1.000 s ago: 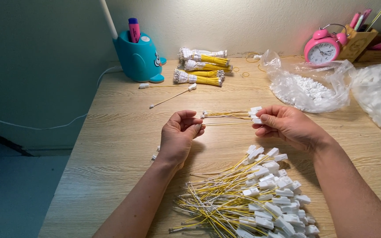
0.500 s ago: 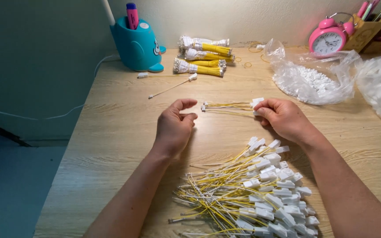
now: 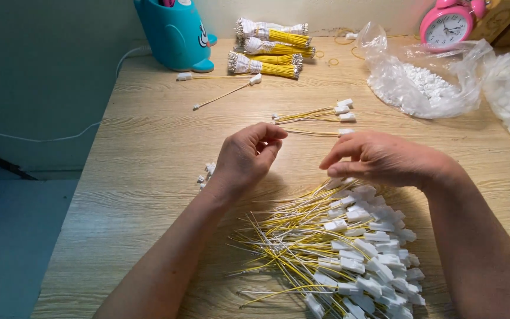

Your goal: Manually assembling small components by wrapping white stickers around the ends of yellow wires.

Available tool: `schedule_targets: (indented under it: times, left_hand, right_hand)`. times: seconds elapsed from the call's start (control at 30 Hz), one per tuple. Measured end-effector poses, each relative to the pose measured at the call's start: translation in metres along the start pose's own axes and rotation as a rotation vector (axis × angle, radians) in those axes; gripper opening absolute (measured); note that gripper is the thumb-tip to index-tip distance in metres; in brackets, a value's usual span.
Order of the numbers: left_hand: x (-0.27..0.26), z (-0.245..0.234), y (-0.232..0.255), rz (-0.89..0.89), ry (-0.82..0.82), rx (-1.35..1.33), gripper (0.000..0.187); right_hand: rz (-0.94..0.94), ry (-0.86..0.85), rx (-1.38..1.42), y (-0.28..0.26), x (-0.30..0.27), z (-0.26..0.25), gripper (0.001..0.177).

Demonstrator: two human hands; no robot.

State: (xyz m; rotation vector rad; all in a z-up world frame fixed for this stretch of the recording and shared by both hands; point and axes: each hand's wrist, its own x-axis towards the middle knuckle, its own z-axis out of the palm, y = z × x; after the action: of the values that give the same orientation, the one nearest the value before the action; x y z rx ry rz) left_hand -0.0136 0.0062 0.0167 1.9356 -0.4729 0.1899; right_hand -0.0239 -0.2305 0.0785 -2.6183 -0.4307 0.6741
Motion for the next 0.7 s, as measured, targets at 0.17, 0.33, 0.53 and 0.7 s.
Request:
schedule_targets:
  times: [0.17, 0.33, 0.53, 0.7]
  left_hand:
    - [-0.008, 0.014, 0.006, -0.013, -0.143, -0.037, 0.017]
    - [-0.018, 0.019, 0.022, -0.066, -0.32, -0.016, 0.015]
    - [-0.017, 0.019, 0.023, -0.032, -0.39, 0.065, 0.02]
    - [-0.017, 0.011, 0.041, -0.164, -0.503, -0.035, 0.031]
  right_hand:
    - [-0.191, -0.019, -0.192, 0.019, 0.007, 0.007, 0.026]
    - [-0.271, 0.025, -0.122, 0.029, 0.01, 0.01, 0.021]
    - [-0.425, 0.12, -0.092, 0.032, 0.005, 0.002, 0.014]
    - [0.016, 0.142, -0.138, 0.012, -0.022, -0.018, 0.021]
